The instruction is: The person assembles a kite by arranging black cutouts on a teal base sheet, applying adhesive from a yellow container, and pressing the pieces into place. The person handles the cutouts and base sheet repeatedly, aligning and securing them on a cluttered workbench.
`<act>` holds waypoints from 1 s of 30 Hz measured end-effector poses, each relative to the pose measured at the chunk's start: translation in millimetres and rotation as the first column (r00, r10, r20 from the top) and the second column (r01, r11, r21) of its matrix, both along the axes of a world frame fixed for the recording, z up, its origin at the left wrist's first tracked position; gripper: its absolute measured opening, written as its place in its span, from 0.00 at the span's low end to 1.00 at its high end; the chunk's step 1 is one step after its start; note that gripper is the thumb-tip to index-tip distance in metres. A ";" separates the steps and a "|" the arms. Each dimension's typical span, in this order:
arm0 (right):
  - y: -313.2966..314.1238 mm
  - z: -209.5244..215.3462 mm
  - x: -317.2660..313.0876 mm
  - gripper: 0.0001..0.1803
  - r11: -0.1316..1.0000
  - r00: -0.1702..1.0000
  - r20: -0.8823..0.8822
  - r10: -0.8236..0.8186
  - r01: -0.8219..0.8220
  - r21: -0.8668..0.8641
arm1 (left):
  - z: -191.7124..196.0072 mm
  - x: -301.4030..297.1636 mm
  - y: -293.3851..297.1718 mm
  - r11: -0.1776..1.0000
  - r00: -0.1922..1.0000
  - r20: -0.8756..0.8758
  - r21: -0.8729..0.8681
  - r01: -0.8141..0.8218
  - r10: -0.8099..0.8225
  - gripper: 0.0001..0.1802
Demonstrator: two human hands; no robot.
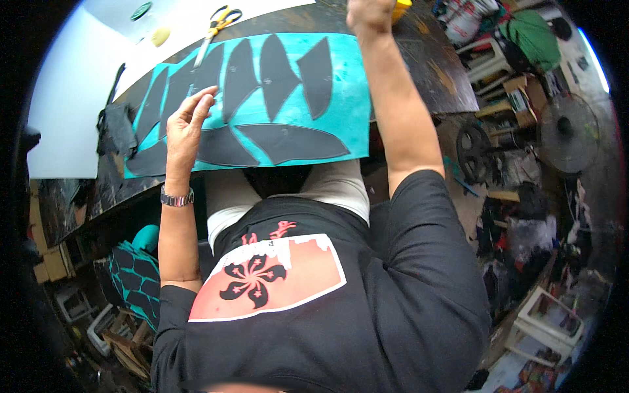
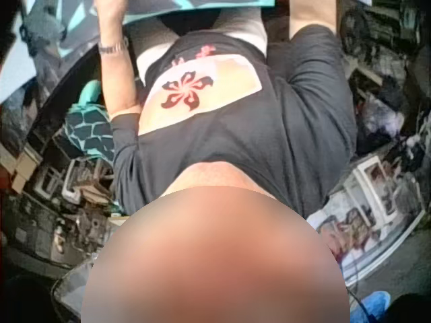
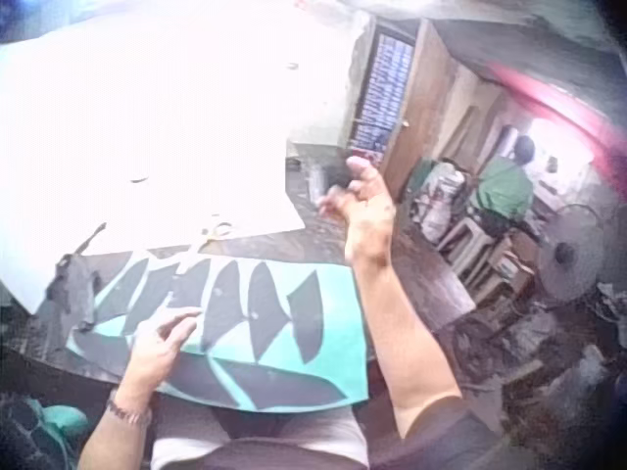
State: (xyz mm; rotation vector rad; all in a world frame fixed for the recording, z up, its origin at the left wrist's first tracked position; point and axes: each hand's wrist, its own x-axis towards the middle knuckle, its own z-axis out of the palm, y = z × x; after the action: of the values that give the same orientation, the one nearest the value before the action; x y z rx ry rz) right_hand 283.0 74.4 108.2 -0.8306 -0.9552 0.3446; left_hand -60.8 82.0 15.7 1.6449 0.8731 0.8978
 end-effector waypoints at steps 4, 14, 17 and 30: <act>-105.8 -36.0 -59.0 0.16 0.985 0.719 0.694 -0.048 0.148 -0.085 | 3.7 65.3 -28.3 0.626 0.773 0.572 -0.503 0.596 -0.276 0.29; -158.5 -86.1 -17.3 0.40 0.882 0.981 -0.183 0.060 -0.139 -0.451 | -20.4 152.1 -65.9 0.827 0.886 0.305 -0.344 0.444 -0.349 0.18; -137.5 -102.4 10.7 0.48 0.880 0.972 -0.198 0.126 -0.201 -0.430 | -19.6 172.6 -69.5 0.797 0.870 0.231 -0.350 0.492 -0.436 0.23; -102.1 -132.4 48.1 0.43 0.833 0.985 0.154 -0.071 0.144 -0.535 | -15.6 145.8 -97.8 0.764 0.831 0.057 -0.361 0.534 -0.554 0.20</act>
State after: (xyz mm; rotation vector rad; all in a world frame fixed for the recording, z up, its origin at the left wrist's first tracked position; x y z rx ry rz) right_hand 331.1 -27.7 -24.1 -1.4414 -0.9344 0.4804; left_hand 85.1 -15.8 0.1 1.4737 0.4997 0.2606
